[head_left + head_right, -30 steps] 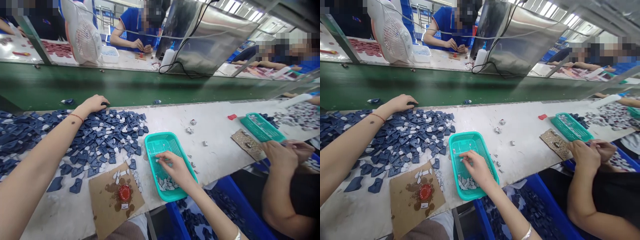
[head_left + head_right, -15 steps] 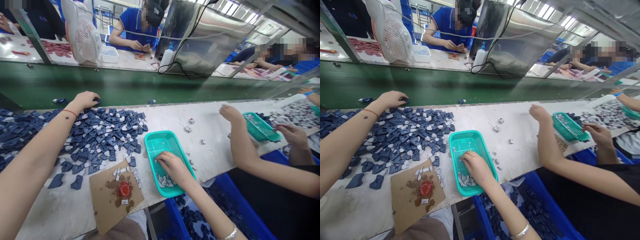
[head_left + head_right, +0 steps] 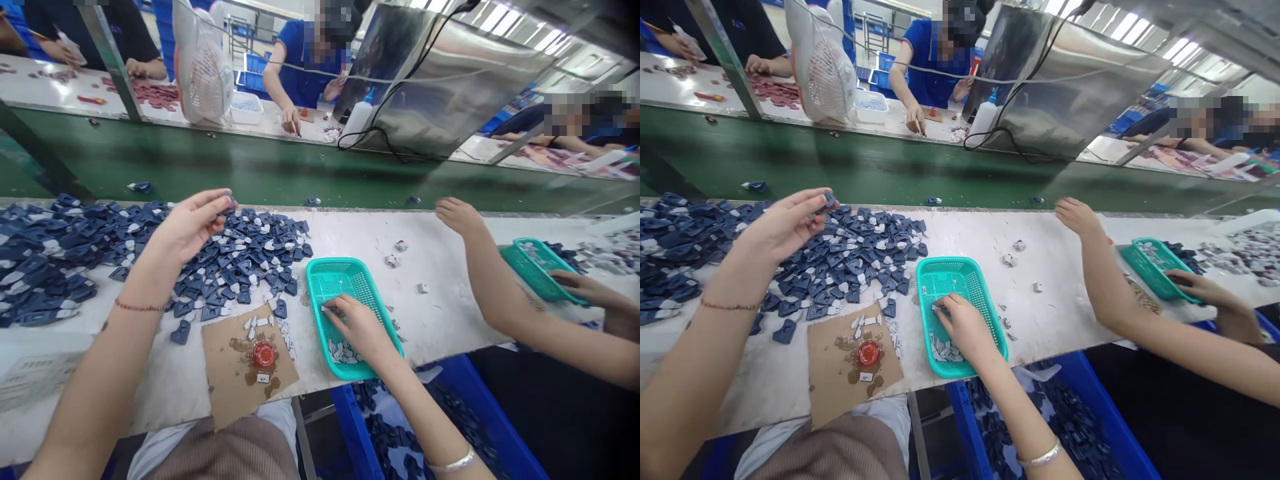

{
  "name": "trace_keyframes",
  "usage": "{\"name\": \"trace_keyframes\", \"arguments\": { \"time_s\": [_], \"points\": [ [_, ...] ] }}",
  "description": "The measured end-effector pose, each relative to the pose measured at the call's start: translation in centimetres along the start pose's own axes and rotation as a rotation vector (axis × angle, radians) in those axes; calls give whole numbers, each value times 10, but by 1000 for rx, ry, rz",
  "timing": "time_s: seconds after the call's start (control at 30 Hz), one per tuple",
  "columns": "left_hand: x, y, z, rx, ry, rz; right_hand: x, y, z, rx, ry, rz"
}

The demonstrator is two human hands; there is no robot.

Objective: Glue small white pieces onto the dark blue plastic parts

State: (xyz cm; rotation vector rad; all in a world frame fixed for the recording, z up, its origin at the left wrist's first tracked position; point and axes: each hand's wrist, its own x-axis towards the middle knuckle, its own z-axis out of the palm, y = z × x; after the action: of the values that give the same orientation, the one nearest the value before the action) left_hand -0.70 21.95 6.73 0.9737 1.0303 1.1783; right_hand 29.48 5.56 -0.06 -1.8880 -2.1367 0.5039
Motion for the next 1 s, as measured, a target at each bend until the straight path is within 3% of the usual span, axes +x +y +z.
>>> {"name": "trace_keyframes", "arguments": {
  "time_s": [0.1, 0.2, 0.3, 0.43, 0.57, 0.77, 1.0],
  "points": [
    [-50, -12, -5, -236, -49, -205, -2, -4, -1, -11, 37, -13],
    [-97, -29, -14, -274, -38, -314, -9, -19, -7, 7, 106, -15],
    [-139, -51, -27, -204, -33, -356, -22, -51, -10, 86, 160, -73],
    [-178, -81, -39, -22, -22, -343, -32, -102, 2, 151, 24, -249],
    [-199, -99, -42, -10, -21, -368, -28, -128, 19, 24, -80, -307],
    [-212, -115, -41, 30, -86, -271, -23, -134, 26, -220, -105, -353],
    [-215, -124, -43, 179, -183, -126, -21, -141, 26, -235, -140, -283]
  ]
}}
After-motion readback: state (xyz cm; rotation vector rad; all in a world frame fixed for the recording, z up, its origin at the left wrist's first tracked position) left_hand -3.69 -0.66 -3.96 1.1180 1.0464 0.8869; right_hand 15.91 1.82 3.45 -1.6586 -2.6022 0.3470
